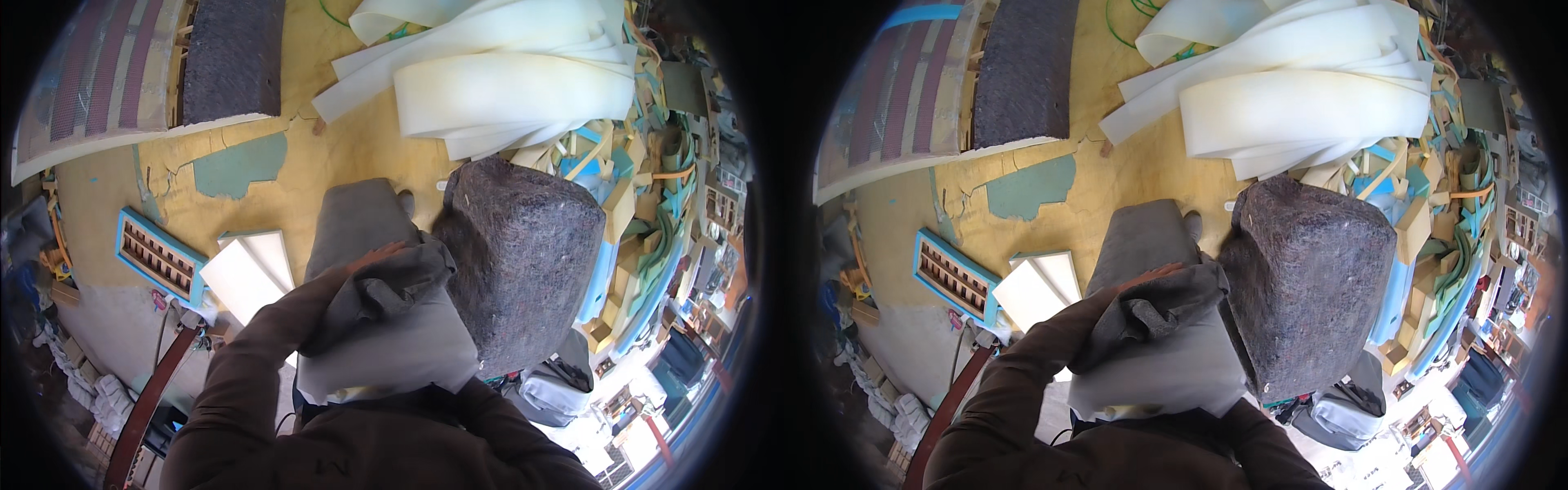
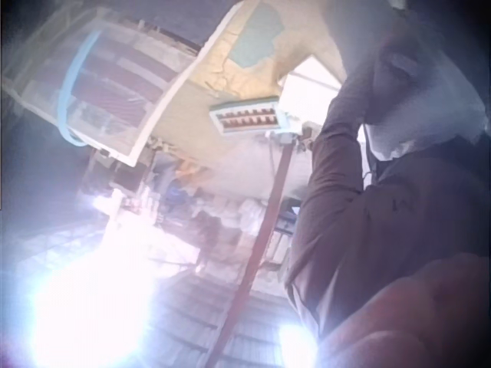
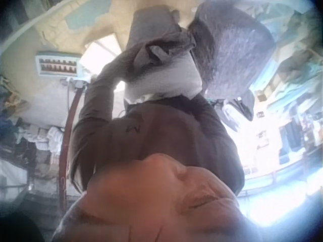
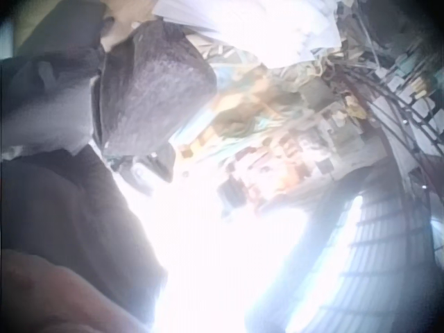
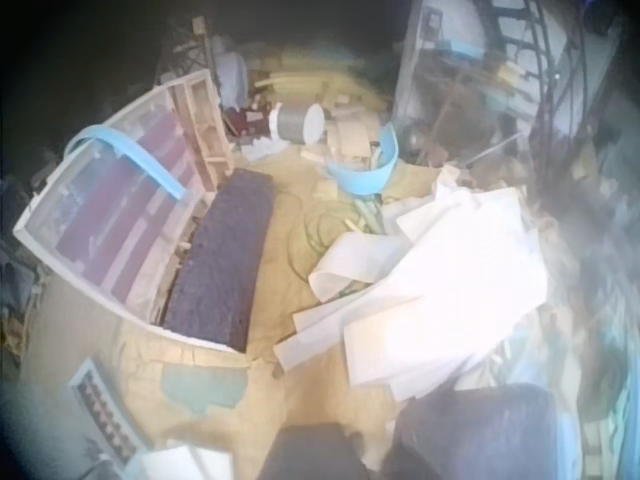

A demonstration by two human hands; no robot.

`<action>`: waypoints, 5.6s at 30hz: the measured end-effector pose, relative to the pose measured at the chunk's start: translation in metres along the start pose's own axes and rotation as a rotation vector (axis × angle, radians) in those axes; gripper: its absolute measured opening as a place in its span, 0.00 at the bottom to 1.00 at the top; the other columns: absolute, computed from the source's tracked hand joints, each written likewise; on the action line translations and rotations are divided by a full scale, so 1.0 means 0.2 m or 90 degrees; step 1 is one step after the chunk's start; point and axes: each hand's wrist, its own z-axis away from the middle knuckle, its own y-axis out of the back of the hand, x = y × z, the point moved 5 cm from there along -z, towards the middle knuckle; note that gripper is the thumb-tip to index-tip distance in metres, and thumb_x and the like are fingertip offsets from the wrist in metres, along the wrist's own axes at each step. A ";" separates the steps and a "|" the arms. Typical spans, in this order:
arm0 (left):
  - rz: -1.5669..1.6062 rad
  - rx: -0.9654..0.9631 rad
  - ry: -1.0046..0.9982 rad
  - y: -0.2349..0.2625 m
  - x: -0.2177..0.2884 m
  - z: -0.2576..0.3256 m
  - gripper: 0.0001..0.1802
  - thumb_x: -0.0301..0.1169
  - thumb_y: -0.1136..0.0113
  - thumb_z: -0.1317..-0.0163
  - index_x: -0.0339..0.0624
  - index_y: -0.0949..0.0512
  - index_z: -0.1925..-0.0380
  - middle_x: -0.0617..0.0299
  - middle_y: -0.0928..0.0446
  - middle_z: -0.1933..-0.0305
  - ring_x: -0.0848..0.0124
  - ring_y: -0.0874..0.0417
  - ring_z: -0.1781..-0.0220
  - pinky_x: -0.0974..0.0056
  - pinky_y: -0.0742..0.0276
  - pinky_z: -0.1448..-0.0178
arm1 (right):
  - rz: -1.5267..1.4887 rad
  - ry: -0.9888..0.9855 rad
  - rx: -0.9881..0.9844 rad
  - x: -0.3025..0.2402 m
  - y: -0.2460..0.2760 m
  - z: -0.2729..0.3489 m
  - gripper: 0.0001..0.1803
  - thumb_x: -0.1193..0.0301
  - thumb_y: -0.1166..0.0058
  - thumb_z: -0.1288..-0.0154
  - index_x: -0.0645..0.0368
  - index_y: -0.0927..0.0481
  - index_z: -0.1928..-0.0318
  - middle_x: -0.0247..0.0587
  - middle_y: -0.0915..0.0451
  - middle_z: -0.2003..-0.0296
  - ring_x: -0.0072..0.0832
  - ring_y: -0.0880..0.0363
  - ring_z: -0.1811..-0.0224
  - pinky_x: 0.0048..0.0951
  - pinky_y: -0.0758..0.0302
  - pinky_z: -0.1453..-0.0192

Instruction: The person fits a gray fabric cover over a light blue foam cushion, aligns the edges, and then uses a cordless drill to fasten a metal bracket to the cushion. The person also puts on a green glove before using the drill.

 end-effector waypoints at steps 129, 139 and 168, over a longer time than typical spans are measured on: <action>0.112 0.544 0.017 0.35 0.47 0.28 0.41 0.30 0.30 0.34 0.25 0.34 0.24 0.32 0.23 0.30 0.44 0.19 0.26 0.51 0.25 0.21 | -0.367 0.226 0.687 -1.37 0.31 0.70 0.49 0.54 0.20 0.36 0.57 0.31 0.21 0.66 0.14 0.37 0.62 0.15 0.33 0.51 0.20 0.29; -0.411 0.510 0.216 0.71 0.43 -0.12 0.43 0.35 0.25 0.36 0.44 0.31 0.22 0.33 0.11 0.48 0.32 0.10 0.43 0.39 0.14 0.37 | -0.480 0.260 0.550 -1.15 0.39 0.64 0.46 0.58 0.20 0.35 0.56 0.31 0.23 0.62 0.14 0.39 0.59 0.14 0.36 0.50 0.19 0.31; -0.409 0.038 0.030 0.78 0.73 -0.22 0.37 0.46 0.19 0.38 0.36 0.19 0.34 0.40 0.12 0.38 0.42 0.12 0.34 0.48 0.18 0.29 | -0.235 0.391 0.749 -1.86 -0.04 0.69 0.34 0.63 0.20 0.46 0.62 0.19 0.41 0.53 0.16 0.44 0.55 0.18 0.38 0.54 0.26 0.28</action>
